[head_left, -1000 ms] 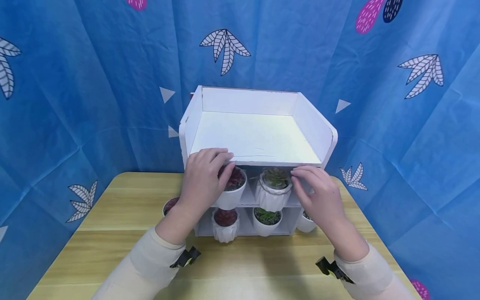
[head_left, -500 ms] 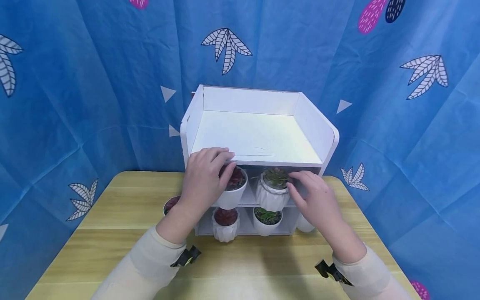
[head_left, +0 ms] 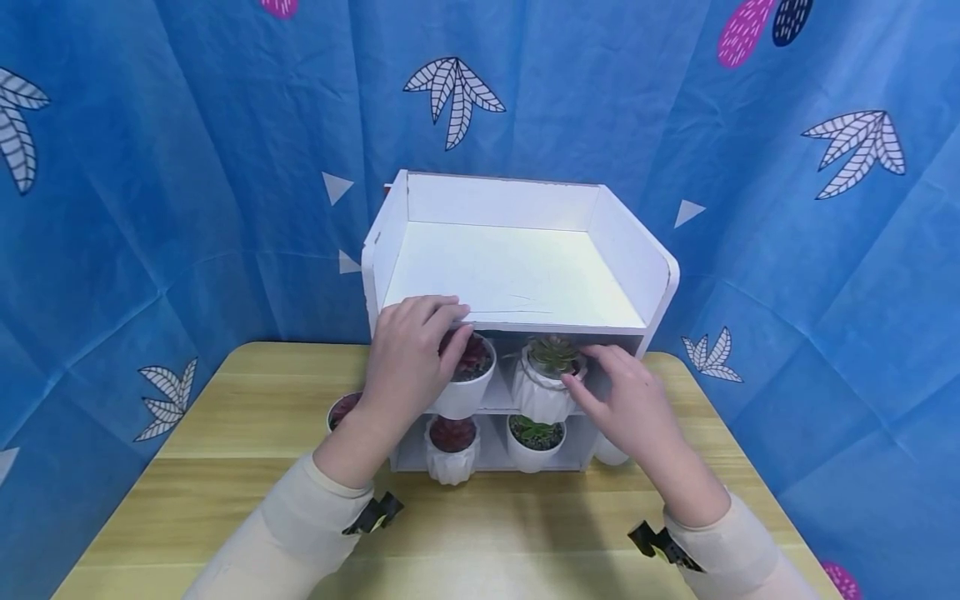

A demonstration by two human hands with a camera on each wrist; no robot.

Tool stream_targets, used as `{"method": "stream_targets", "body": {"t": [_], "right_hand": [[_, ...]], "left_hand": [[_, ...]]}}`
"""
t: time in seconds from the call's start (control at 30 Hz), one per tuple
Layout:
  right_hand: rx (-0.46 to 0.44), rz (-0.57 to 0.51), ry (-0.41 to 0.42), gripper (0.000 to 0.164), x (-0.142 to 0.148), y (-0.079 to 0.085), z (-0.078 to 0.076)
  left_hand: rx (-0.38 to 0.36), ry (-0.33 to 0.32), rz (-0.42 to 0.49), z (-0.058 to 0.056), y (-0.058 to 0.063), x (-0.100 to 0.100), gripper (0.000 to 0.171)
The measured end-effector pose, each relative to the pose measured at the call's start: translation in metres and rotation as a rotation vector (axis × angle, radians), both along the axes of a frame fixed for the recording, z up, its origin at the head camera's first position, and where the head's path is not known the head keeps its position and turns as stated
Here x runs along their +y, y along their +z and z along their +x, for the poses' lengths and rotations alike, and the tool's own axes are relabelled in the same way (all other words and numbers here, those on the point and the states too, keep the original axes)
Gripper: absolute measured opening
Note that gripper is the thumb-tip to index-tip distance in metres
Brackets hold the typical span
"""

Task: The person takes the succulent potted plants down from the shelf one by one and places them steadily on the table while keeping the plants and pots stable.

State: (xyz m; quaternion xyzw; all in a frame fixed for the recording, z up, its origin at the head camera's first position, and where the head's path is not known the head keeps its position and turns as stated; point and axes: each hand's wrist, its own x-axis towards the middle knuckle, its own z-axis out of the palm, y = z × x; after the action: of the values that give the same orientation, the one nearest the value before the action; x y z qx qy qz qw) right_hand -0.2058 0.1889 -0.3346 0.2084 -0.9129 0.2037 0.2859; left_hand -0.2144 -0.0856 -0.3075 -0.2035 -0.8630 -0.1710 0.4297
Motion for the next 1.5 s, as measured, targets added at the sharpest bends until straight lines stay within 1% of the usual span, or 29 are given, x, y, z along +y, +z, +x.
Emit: {"method": "stream_targets", "body": {"t": [0.23,0.6,1.03,1.23,1.5], "right_hand": [[-0.123,0.039,-0.045,0.072,0.0,-0.002,0.0],[-0.263,0.023,-0.065,0.091,-0.002,-0.004,-0.005],[-0.331,-0.008,-0.067,0.098,-0.004,-0.006,-0.011],[-0.355,-0.022,-0.051,0.101,-0.006,-0.007,-0.014],[-0.385,-0.04,-0.034,0.099,-0.008,-0.008,-0.018]], "left_hand": [[0.002,0.002,0.001,0.0,-0.001,0.001,0.03],[0.009,0.005,0.004,0.0,-0.001,0.001,0.03],[0.006,0.005,0.002,0.0,-0.001,0.001,0.031],[0.007,0.004,0.004,0.001,0.0,0.001,0.031],[0.005,0.005,0.007,0.0,0.0,0.001,0.032]]}}
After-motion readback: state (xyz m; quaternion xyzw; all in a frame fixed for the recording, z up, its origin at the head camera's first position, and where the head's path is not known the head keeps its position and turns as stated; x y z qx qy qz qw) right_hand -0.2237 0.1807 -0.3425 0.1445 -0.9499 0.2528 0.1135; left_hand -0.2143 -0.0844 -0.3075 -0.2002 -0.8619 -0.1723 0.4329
